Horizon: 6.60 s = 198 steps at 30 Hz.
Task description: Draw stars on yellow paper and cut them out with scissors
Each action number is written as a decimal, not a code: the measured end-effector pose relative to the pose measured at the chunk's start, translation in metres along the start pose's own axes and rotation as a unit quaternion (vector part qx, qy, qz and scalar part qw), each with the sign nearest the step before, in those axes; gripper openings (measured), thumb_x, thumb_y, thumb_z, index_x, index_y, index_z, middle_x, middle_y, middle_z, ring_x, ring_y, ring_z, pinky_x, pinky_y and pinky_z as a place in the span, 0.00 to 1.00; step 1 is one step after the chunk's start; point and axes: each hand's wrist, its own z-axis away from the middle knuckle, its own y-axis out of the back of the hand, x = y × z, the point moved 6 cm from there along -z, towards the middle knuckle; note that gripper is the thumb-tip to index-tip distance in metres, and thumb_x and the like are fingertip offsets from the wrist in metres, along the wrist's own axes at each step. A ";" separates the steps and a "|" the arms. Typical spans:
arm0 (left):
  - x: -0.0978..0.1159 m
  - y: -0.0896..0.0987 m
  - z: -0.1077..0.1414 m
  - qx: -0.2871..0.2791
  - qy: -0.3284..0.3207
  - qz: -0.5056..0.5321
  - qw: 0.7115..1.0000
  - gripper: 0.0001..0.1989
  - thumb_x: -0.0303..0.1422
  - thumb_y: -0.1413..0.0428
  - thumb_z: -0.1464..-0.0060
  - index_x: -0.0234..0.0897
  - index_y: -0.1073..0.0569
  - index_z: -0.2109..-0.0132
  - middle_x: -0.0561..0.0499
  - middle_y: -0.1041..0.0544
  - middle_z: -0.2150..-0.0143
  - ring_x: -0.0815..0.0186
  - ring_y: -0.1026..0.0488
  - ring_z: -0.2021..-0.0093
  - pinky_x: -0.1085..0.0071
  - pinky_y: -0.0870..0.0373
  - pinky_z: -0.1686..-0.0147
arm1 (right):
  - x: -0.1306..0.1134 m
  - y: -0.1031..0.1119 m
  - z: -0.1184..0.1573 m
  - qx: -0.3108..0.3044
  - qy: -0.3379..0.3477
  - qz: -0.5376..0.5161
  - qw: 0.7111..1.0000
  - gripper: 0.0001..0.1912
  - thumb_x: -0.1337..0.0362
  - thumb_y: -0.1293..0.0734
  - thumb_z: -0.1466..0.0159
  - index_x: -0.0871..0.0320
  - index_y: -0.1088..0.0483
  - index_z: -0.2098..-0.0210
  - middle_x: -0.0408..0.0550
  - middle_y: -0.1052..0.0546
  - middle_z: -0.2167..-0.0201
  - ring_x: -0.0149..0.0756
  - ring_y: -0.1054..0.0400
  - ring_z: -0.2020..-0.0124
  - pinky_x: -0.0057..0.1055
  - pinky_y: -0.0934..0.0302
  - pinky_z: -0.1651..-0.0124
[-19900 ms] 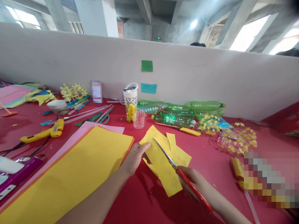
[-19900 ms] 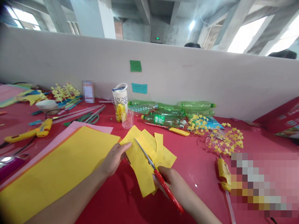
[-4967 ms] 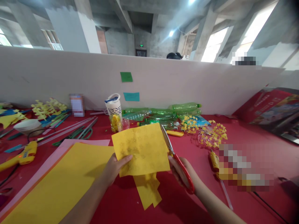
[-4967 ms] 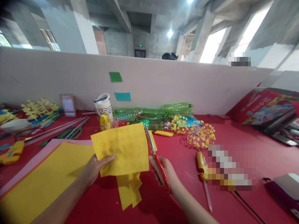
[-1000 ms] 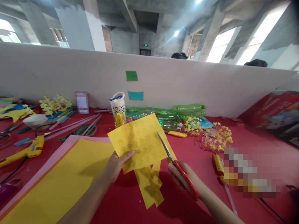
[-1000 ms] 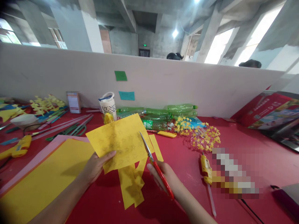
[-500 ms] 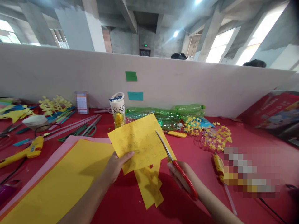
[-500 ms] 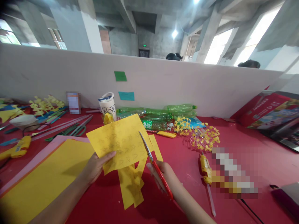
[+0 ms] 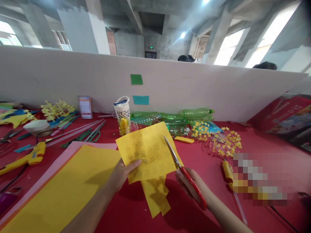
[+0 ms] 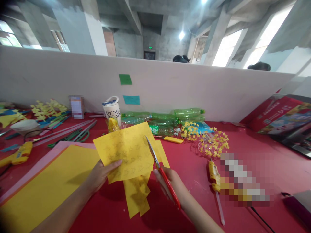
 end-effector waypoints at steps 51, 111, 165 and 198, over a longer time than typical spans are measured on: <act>-0.002 -0.015 0.010 -0.037 0.037 -0.044 0.998 0.18 0.37 0.35 0.59 0.34 0.24 0.59 0.41 0.21 0.57 0.48 0.25 0.56 0.57 0.27 0.58 | -0.001 -0.003 0.000 0.033 0.007 0.017 0.999 0.26 0.41 0.49 0.38 0.56 0.44 0.78 0.35 0.43 0.92 0.24 0.50 0.91 0.23 0.55 0.86; 0.017 0.021 -0.004 0.157 -0.114 0.027 0.981 0.27 0.33 0.34 0.60 0.35 0.28 0.50 0.45 0.23 0.52 0.53 0.29 0.49 0.61 0.32 0.49 | -0.018 0.002 0.006 -0.010 0.057 0.234 0.970 0.24 0.43 0.43 0.39 0.57 0.45 0.77 0.39 0.45 0.79 0.28 0.50 0.77 0.25 0.54 0.75; 0.017 0.014 -0.002 0.119 -0.120 -0.037 0.985 0.24 0.35 0.35 0.59 0.34 0.27 0.52 0.44 0.22 0.54 0.51 0.28 0.50 0.60 0.31 0.52 | 0.000 -0.004 0.001 -0.013 -0.006 0.112 0.994 0.24 0.42 0.42 0.40 0.57 0.43 0.78 0.36 0.42 0.90 0.24 0.49 0.89 0.22 0.57 0.85; 0.004 0.002 0.000 0.050 -0.059 -0.027 0.997 0.25 0.35 0.35 0.60 0.34 0.26 0.52 0.43 0.21 0.57 0.51 0.26 0.54 0.60 0.29 0.56 | -0.014 -0.008 0.008 -0.028 0.011 0.120 0.992 0.24 0.43 0.42 0.39 0.59 0.40 0.76 0.37 0.39 0.87 0.24 0.46 0.86 0.22 0.55 0.83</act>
